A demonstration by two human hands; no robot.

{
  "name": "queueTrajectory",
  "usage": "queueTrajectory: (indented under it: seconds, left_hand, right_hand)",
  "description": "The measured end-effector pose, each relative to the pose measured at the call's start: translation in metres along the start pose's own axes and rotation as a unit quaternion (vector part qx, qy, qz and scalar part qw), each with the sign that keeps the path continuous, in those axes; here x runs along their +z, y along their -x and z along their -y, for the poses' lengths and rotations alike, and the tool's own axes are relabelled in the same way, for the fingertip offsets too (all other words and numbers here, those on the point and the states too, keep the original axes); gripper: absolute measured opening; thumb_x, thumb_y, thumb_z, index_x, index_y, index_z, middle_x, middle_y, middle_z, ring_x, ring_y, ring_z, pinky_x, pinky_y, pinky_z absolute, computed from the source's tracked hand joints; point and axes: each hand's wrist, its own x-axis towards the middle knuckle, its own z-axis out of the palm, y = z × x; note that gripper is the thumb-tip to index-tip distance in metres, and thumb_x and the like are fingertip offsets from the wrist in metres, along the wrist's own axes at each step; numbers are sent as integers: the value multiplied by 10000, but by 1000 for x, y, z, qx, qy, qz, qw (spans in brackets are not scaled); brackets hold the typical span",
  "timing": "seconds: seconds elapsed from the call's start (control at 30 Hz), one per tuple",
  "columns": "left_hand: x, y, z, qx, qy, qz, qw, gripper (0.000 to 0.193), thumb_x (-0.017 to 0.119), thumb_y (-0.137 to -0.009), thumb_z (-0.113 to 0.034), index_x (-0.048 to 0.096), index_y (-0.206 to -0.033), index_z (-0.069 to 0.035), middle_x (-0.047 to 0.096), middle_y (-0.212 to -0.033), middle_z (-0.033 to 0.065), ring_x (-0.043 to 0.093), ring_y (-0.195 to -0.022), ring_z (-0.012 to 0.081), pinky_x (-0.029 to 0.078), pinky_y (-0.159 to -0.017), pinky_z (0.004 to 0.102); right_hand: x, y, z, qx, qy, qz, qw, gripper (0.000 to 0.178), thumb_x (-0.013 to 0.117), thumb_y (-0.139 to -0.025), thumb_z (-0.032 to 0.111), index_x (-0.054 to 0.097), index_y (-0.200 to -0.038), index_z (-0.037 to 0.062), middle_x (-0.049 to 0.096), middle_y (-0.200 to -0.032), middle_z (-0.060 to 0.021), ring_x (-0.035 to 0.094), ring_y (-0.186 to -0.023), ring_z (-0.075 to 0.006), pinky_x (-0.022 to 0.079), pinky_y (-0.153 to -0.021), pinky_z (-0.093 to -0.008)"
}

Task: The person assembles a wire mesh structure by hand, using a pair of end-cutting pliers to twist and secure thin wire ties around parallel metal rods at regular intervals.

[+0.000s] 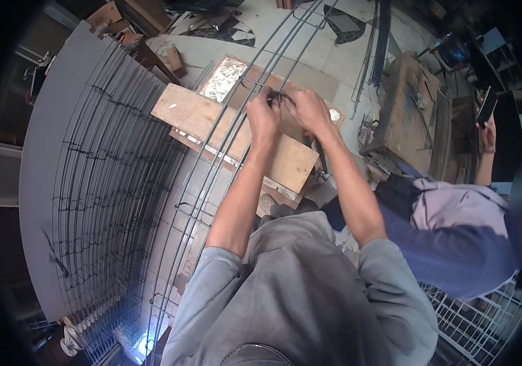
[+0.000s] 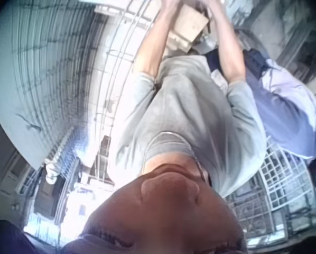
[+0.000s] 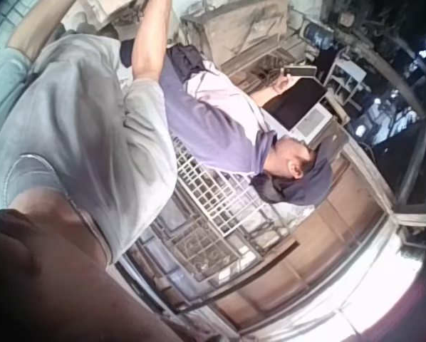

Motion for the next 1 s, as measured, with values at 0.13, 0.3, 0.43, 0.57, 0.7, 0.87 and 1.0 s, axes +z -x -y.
queueTrajectory:
  seconds: [0.13, 0.3, 0.43, 0.57, 0.7, 0.87, 1.0]
  left_hand:
    - [9, 8, -6, 1, 13, -24, 1000, 197, 609, -787, 48, 684, -970, 48, 688, -869, 258, 680, -861, 420, 525, -781, 436]
    - [1, 0, 0, 22, -8, -11, 1000, 209, 612, -777, 60, 678, -976, 65, 688, -877, 258, 679, -861, 416, 526, -780, 434]
    - [3, 2, 0, 17, 7, -17, 1000, 242, 598, -784, 53, 681, -1011, 60, 677, -915, 277, 666, -890, 435, 523, -793, 459]
    - [2, -2, 8, 27, 12, -22, 999, 259, 584, -791, 47, 685, -1029, 46, 671, -932, 285, 655, -904, 448, 519, -805, 473]
    - [1, 1, -5, 10, 16, -21, 1000, 269, 593, -784, 52, 686, -1037, 55, 684, -944, 272, 672, -915, 422, 523, -816, 448]
    - [-1, 1, -4, 6, 16, -26, 1000, 279, 582, -792, 46, 695, -1046, 24, 675, -941, 274, 656, -912, 438, 521, -807, 473]
    - [4, 3, -5, -1, 36, -23, 999, 247, 586, -783, 50, 694, -1004, 26, 672, -945, 271, 656, -910, 438, 517, -802, 477]
  right_hand:
    - [-31, -9, 13, -10, 79, 112, 991, 245, 614, -868, 113, 684, -1070, -5, 664, -876, -260, 641, -845, -440, 518, -738, -471]
    - [-24, -26, 15, -12, 105, 146, 984, 184, 591, -841, 104, 692, -961, 7, 663, -879, -262, 640, -871, -447, 500, -748, -520]
    - [-28, -40, 17, -38, 153, 183, 970, 178, 603, -828, 81, 688, -949, -20, 664, -869, -265, 640, -854, -440, 503, -731, -505]
    - [-29, -64, 26, -64, 211, 259, 940, 166, 611, -796, 54, 685, -912, -38, 667, -859, -259, 647, -840, -425, 510, -721, -490]
    - [-41, -70, 35, -108, 223, 297, 922, 165, 602, -764, 32, 679, -883, -51, 662, -829, -260, 654, -820, -417, 509, -713, -484]
    - [-49, -77, 56, -115, 247, 355, 894, 263, 567, -737, -31, 698, -965, -46, 690, -917, -253, 677, -868, -394, 528, -717, -458]
    - [-53, -82, 34, -168, 155, 364, 903, 191, 602, -780, 53, 660, -909, -75, 652, -832, -278, 651, -815, -423, 506, -715, -479]
